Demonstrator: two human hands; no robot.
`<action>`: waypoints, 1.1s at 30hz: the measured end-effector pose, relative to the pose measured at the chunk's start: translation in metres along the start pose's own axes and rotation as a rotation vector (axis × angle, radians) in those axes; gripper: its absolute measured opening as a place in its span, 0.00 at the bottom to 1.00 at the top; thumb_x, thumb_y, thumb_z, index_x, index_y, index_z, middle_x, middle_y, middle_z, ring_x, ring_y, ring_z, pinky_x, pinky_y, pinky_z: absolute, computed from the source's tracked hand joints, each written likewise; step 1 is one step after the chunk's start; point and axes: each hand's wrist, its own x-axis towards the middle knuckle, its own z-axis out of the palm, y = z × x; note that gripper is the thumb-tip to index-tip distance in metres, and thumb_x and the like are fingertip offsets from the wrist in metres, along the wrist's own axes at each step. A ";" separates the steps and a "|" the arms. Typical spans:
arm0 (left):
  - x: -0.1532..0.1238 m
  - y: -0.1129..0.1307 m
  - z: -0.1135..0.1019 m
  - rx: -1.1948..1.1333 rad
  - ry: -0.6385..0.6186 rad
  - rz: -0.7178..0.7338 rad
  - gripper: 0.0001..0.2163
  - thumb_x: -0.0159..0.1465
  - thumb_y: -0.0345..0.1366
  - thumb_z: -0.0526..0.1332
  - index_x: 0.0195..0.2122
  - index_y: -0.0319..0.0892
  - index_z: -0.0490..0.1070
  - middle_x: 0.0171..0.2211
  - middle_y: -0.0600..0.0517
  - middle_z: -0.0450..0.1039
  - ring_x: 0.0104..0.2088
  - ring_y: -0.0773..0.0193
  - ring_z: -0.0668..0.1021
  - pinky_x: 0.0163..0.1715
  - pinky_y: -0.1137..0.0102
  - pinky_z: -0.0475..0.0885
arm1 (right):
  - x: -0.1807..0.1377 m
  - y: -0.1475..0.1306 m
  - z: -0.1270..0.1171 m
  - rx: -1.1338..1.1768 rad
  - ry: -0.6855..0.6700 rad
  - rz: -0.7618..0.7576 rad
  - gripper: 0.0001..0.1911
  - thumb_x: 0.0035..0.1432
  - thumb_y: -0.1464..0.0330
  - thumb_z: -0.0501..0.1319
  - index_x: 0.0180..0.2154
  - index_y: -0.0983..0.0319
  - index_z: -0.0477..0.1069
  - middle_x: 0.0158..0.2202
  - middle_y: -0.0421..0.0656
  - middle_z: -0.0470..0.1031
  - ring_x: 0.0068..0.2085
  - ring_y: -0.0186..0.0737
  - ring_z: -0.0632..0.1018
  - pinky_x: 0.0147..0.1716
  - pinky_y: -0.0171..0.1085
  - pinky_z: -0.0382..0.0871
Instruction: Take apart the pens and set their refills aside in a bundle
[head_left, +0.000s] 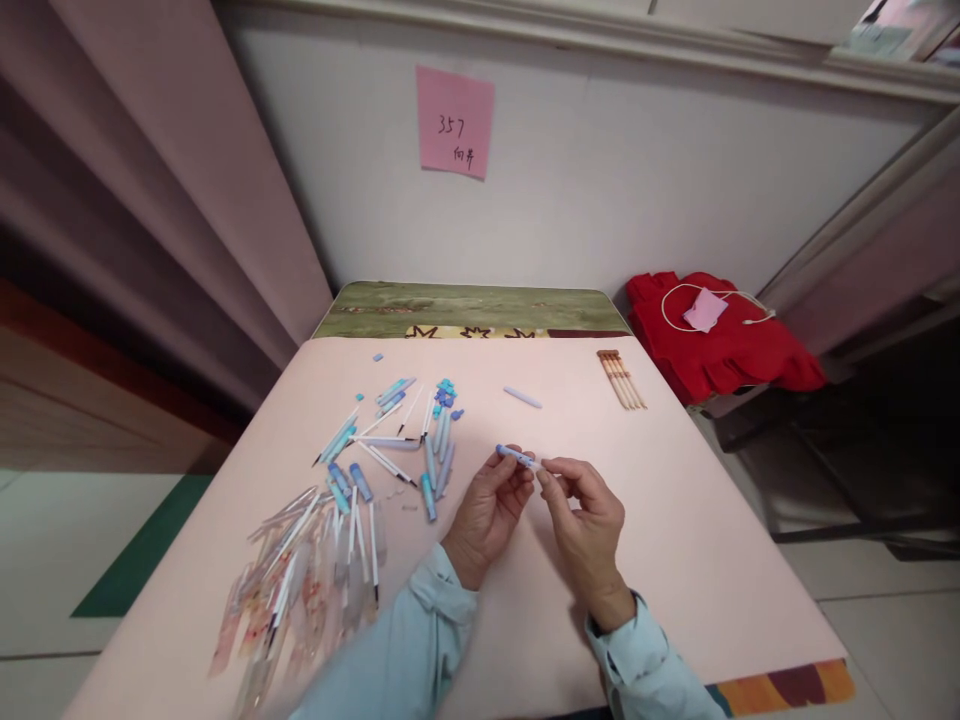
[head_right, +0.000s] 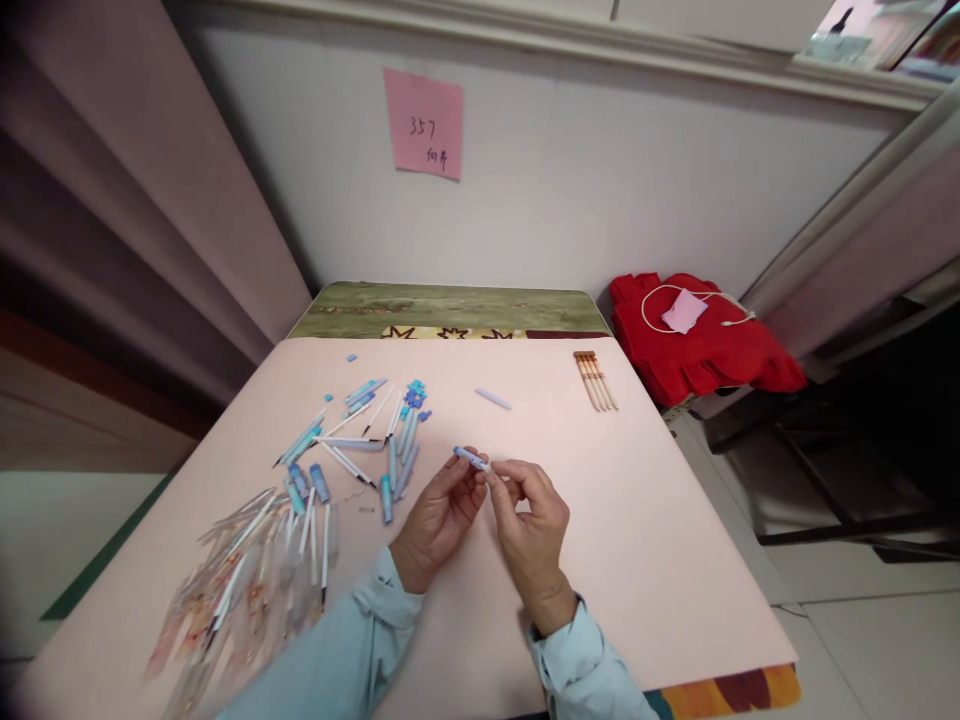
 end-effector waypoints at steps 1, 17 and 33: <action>0.000 0.000 0.000 0.000 -0.003 -0.005 0.06 0.59 0.27 0.67 0.37 0.36 0.75 0.35 0.49 0.79 0.31 0.70 0.80 0.34 0.78 0.77 | 0.000 0.000 0.000 -0.012 0.005 -0.018 0.03 0.60 0.69 0.65 0.38 0.60 0.76 0.34 0.41 0.77 0.29 0.33 0.74 0.29 0.34 0.69; -0.002 -0.006 -0.002 -0.013 -0.026 -0.016 0.05 0.59 0.28 0.67 0.36 0.36 0.76 0.31 0.52 0.77 0.31 0.70 0.79 0.36 0.75 0.75 | -0.002 -0.001 0.001 -0.048 -0.040 -0.006 0.04 0.59 0.68 0.66 0.38 0.59 0.77 0.35 0.41 0.77 0.28 0.33 0.74 0.29 0.34 0.69; -0.002 -0.002 0.001 -0.106 0.072 -0.047 0.04 0.59 0.27 0.66 0.34 0.36 0.73 0.31 0.51 0.77 0.26 0.72 0.76 0.29 0.77 0.74 | -0.006 0.005 -0.002 -0.080 0.027 0.076 0.09 0.60 0.62 0.64 0.38 0.61 0.77 0.30 0.41 0.76 0.25 0.33 0.73 0.26 0.35 0.69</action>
